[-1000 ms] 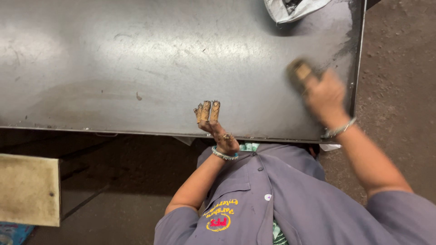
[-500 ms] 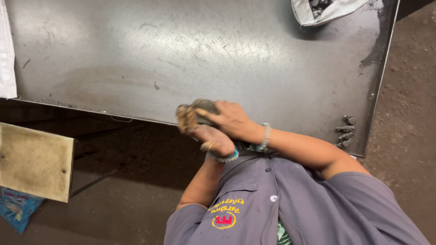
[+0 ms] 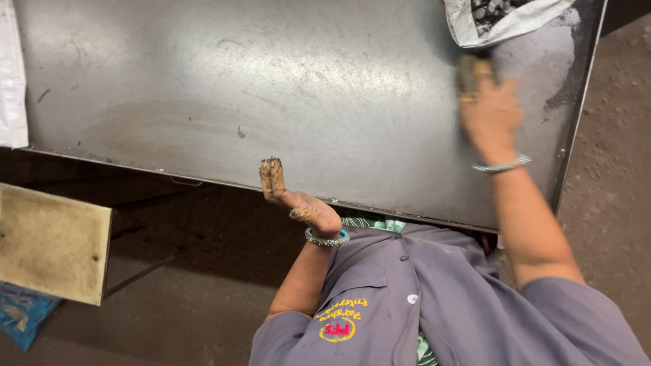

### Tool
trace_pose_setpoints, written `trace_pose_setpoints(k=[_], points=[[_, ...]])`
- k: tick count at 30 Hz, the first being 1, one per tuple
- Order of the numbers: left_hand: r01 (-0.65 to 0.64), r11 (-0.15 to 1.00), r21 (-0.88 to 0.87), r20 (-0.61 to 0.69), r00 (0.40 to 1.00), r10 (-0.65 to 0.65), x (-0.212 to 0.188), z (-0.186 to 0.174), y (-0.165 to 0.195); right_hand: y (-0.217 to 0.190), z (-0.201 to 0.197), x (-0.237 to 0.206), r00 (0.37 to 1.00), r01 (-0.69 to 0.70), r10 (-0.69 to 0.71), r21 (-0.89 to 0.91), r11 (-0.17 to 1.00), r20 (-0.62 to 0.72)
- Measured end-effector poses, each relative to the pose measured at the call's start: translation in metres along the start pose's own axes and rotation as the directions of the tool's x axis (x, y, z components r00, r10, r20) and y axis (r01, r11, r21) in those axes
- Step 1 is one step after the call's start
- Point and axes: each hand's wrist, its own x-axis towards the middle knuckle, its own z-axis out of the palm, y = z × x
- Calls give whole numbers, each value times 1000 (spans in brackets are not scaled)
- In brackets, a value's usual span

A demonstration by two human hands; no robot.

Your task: The person sorts small dark metal cast pieces on a slanted steel table, picking up pieces one at a time, turning them in their hands, and setting them into separate piles by the table edges. At the end they sweep the remaining pieces off the table into a sack and a paper bag.

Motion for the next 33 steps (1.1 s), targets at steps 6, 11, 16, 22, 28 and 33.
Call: trace_pose_setpoints(k=[6,11,16,22,28,33], points=[[152,976,-157,90,986,-140,-35,7,-24,56,-44,-29,983,-69,28,-222,973,-181],[133,971,-201,89,989,-117,-26,28,-16,-71,-50,-111,868,470,-497,349,811,-13],[20,982,-188,114,993,2,-12,26,-4,-75,-55,-164,784,449,-566,398,800,255],[241,964,-115,257,944,-206,-41,35,6,23,-53,-171,889,403,-404,53,914,214],[178,984,0,596,791,-142,-84,66,44,85,-26,-102,988,149,-150,-37,988,-38],[84,992,90,740,662,-123,-79,60,50,124,-41,-96,960,-108,8,343,933,281]])
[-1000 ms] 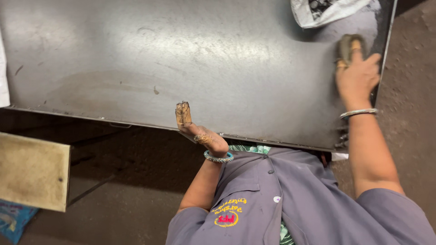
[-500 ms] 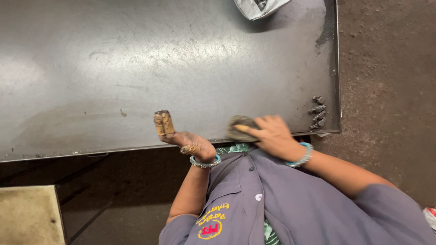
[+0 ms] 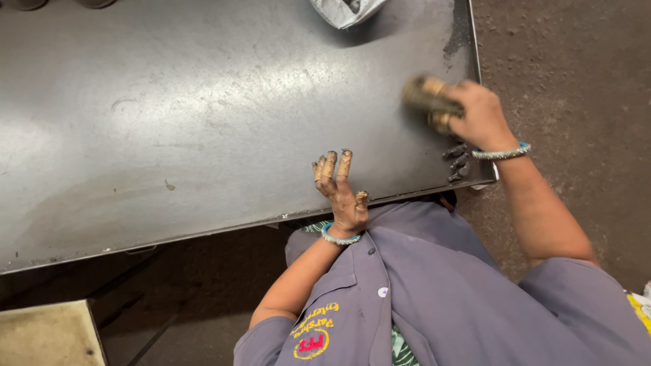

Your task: The person sorts small dark metal cast pieces on a slanted steel table, picking up pieces one at a time, turning them in their hands, and setting them into separate piles by the table edges. At the end they sweep the remaining pieces off the table into a sack and a paper bag.

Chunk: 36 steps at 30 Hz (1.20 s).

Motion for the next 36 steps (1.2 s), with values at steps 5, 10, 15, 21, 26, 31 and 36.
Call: trace_pose_setpoints(k=[5,10,15,21,26,31,36], points=[[1,1000,17,43,999,-2,2,1,0,7,-16,-36,949,149,-56,-285,947,311],[-33,999,40,55,998,31,2,3,1,-7,-30,-56,914,232,-154,-172,957,375],[-59,997,52,23,998,58,3,3,0,-40,-2,-60,823,391,-261,-171,905,504],[-68,994,85,17,998,67,1,4,0,-4,-5,10,963,268,-266,-210,940,40],[-121,978,168,0,992,123,-2,10,-1,9,-30,113,937,160,-241,-303,939,-253],[-157,962,223,-5,987,162,-4,10,0,-34,-60,184,832,-15,-79,-165,986,-548],[-151,958,244,-46,985,167,-3,10,2,-84,-40,155,962,-185,123,-249,951,-244]])
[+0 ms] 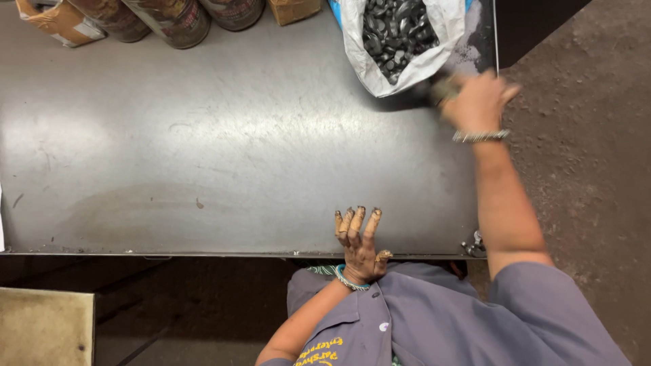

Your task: The person sorts small dark metal cast pieces on a slanted steel table, picking up pieces one at a time, turning them in their hands, and setting them into separate piles by the table edges. At the end they sweep the remaining pieces off the table into a sack and a paper bag.

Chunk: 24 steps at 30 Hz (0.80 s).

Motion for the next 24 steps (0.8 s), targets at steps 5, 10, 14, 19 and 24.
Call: trace_pose_setpoints(k=[5,10,14,19,24], points=[[-48,999,10,53,997,47,1,1,1,-11,16,3,991,-4,-2,-45,999,-134],[-40,998,39,64,997,38,-1,2,1,-2,6,72,931,-77,66,-15,997,-359],[-11,1000,29,28,1000,10,-3,3,0,9,-13,95,922,-123,135,56,991,-362],[13,1000,-2,56,998,-13,-6,2,0,74,-12,33,992,-31,34,27,999,-121],[-15,1000,5,84,996,14,-5,3,-3,120,3,-133,984,-61,98,-233,970,147]])
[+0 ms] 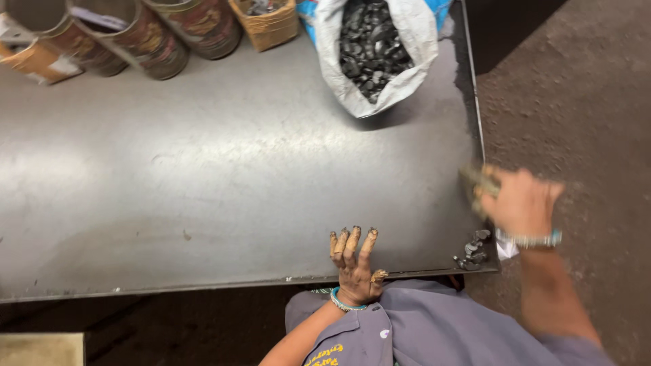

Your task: The person sorts small dark metal cast pieces on a slanted steel table, picking up pieces one at a time, turning them in their hands, and setting them into separate piles by the table edges. At the end they sweep the remaining pieces off the table into a sack and a paper bag.

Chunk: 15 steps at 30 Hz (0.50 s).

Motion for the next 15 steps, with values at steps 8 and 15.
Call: trace_pose_setpoints(k=[8,15], points=[[3,1000,-3,45,999,-3,-1,-1,-1,-15,57,-6,986,-115,136,212,971,-91],[37,999,-2,9,999,-37,-2,1,1,-59,13,154,936,7,103,310,951,-336]])
